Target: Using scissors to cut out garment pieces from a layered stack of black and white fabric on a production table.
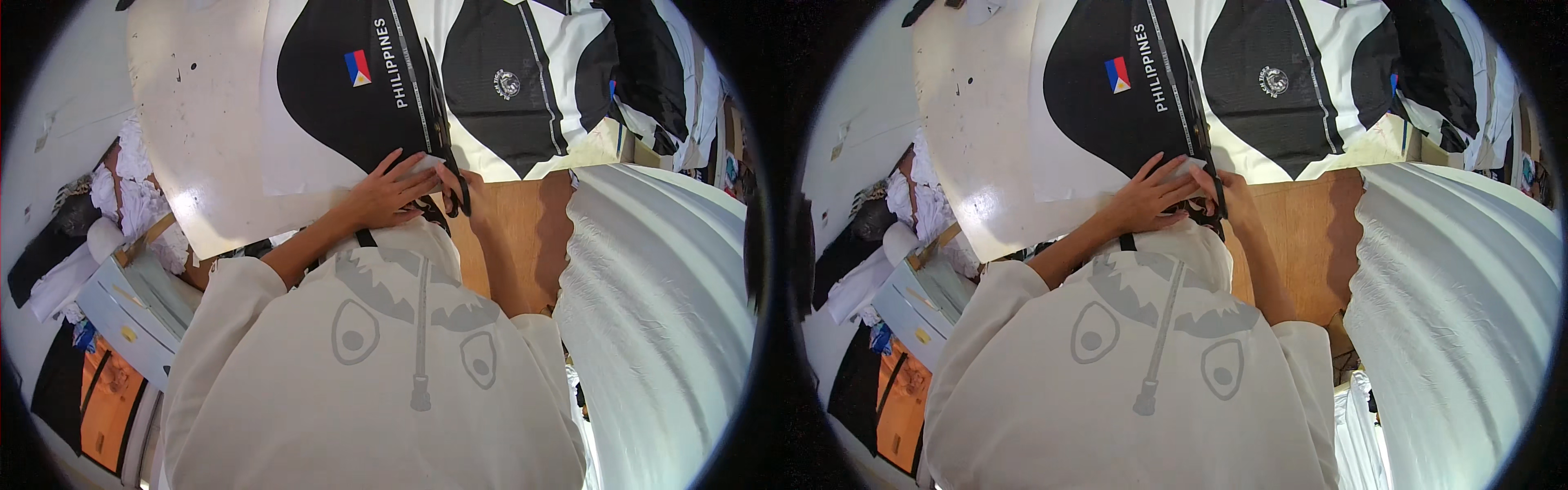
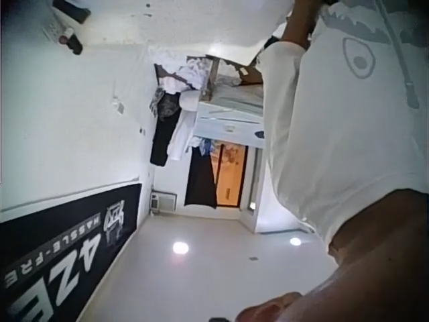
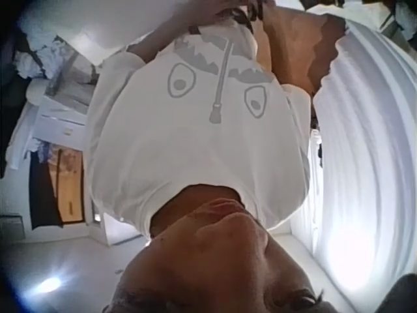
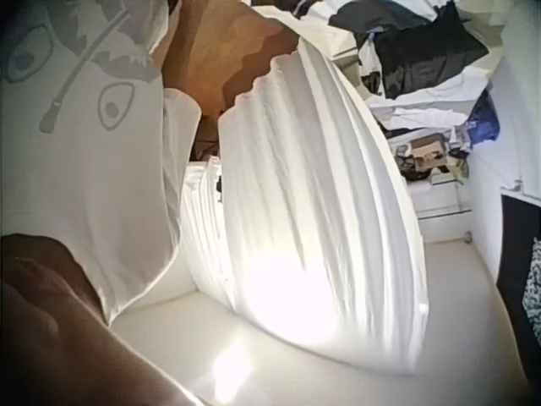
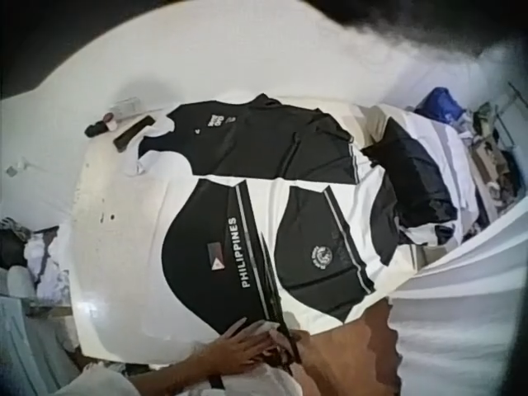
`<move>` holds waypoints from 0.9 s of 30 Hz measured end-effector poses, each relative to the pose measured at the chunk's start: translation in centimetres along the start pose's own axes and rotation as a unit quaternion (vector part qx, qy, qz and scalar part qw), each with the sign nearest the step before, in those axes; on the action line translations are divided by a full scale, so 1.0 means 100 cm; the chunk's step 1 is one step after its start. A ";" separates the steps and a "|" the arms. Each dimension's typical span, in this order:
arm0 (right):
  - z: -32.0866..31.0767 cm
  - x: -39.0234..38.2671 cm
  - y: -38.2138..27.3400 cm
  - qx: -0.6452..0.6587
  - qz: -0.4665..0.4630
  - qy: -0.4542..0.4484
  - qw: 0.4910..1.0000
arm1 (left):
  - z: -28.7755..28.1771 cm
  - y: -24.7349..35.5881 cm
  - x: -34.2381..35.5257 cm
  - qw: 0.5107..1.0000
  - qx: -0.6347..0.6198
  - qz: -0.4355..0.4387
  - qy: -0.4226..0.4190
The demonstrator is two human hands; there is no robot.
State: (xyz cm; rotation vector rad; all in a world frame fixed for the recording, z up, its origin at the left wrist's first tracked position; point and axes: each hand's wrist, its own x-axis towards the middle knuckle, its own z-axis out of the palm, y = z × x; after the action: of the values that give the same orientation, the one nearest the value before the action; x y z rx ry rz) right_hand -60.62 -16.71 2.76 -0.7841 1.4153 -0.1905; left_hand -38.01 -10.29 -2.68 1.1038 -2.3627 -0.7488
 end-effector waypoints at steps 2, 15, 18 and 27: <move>0.002 0.004 -0.005 0.006 -0.005 -0.002 1.000 | -0.001 0.001 -0.001 1.000 0.004 -0.008 0.008; 0.012 0.014 -0.034 -0.002 -0.032 -0.003 0.999 | 0.005 -0.004 -0.004 1.000 0.006 -0.003 0.020; 0.009 0.024 -0.047 0.005 -0.033 -0.022 0.999 | 0.004 -0.003 -0.003 0.999 0.017 0.004 0.027; 0.019 0.035 -0.048 -0.023 -0.045 0.021 0.998 | 0.000 -0.001 -0.001 1.000 0.014 -0.008 -0.007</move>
State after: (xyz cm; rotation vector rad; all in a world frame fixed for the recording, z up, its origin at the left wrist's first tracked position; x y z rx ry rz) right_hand -56.62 -21.55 2.69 -0.8876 1.4290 -0.2464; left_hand -37.87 -10.28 -2.75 1.1332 -2.3860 -0.7338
